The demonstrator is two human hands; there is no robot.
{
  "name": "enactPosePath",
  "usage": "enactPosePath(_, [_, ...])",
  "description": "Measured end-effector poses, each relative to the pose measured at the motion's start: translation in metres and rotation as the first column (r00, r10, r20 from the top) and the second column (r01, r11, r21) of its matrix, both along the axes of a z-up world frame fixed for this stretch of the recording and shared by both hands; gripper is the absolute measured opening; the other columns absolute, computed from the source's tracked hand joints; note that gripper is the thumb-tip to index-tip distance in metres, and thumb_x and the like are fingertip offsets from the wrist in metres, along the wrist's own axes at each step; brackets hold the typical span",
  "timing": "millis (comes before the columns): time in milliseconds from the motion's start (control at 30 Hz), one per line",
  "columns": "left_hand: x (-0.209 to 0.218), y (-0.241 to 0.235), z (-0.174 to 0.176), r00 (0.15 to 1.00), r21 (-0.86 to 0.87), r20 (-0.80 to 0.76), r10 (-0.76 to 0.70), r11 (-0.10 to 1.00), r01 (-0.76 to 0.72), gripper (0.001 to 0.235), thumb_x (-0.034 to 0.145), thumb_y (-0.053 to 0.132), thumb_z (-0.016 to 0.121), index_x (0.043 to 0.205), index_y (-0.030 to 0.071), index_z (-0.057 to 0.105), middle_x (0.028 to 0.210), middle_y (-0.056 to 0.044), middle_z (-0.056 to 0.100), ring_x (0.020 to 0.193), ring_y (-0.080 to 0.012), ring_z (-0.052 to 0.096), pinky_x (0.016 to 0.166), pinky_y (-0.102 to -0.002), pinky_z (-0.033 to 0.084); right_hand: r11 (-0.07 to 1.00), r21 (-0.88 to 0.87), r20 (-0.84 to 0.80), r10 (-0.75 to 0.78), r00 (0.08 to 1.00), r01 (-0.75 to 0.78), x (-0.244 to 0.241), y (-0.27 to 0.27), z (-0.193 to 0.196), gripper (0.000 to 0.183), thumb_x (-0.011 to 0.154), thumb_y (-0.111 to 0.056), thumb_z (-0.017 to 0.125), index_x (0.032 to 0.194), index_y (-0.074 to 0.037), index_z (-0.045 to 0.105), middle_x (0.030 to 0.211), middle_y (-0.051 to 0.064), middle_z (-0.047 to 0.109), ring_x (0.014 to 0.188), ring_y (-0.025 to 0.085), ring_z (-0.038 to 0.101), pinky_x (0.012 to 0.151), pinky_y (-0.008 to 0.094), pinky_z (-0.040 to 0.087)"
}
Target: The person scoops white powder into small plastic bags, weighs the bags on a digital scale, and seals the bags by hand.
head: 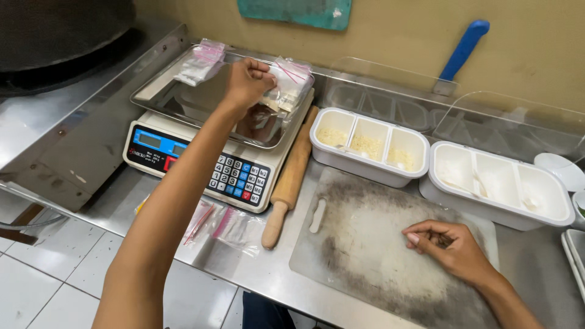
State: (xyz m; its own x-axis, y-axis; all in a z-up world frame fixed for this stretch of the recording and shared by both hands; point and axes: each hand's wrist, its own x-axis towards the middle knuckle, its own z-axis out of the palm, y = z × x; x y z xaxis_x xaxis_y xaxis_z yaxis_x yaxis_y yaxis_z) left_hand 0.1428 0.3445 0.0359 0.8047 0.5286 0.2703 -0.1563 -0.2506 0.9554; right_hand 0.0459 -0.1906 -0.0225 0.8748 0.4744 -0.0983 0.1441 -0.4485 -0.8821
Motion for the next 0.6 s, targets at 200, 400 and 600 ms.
enactPosePath(200, [-0.009, -0.003, -0.012, 0.997, 0.117, 0.026, 0.066, 0.991, -0.069, 0.018, 0.077, 0.011, 0.083, 0.093, 0.012, 0.073, 0.078, -0.001, 0.075, 0.069, -0.0087, 0.071, 0.063, -0.025, 0.059, 1.0, 0.003, 0.031, 0.003, 1.0, -0.003, 0.003, -0.003, -0.006, 0.024, 0.084, -0.012, 0.079, 0.1, 0.001, 0.092, 0.055, 0.017, 0.08, 0.073, 0.026, 0.09, 0.066, 0.029, 0.06])
enactPosePath(400, [-0.018, -0.022, 0.007, 0.99, 0.131, -0.012, 0.137, 0.982, -0.135, 0.016, 0.078, 0.012, 0.088, 0.085, 0.016, 0.075, 0.07, 0.003, 0.076, 0.068, -0.0057, 0.074, 0.065, -0.023, 0.058, 1.0, 0.002, 0.043, -0.005, 0.999, 0.005, 0.0, 0.0, -0.002, 0.023, 0.083, -0.012, 0.08, 0.099, 0.001, 0.092, 0.068, 0.018, 0.089, 0.073, 0.024, 0.089, 0.066, 0.029, 0.062])
enactPosePath(600, [-0.015, -0.019, 0.005, 0.993, 0.315, -0.017, 0.116, 0.943, -0.105, 0.011, 0.076, 0.024, 0.088, 0.08, 0.021, 0.078, 0.078, 0.009, 0.078, 0.071, -0.0016, 0.07, 0.069, -0.022, 0.056, 1.0, -0.021, 0.023, 0.007, 1.0, -0.007, 0.005, -0.003, -0.008, 0.025, 0.084, -0.013, 0.079, 0.101, 0.0, 0.092, 0.066, 0.018, 0.089, 0.068, 0.019, 0.083, 0.064, 0.026, 0.056])
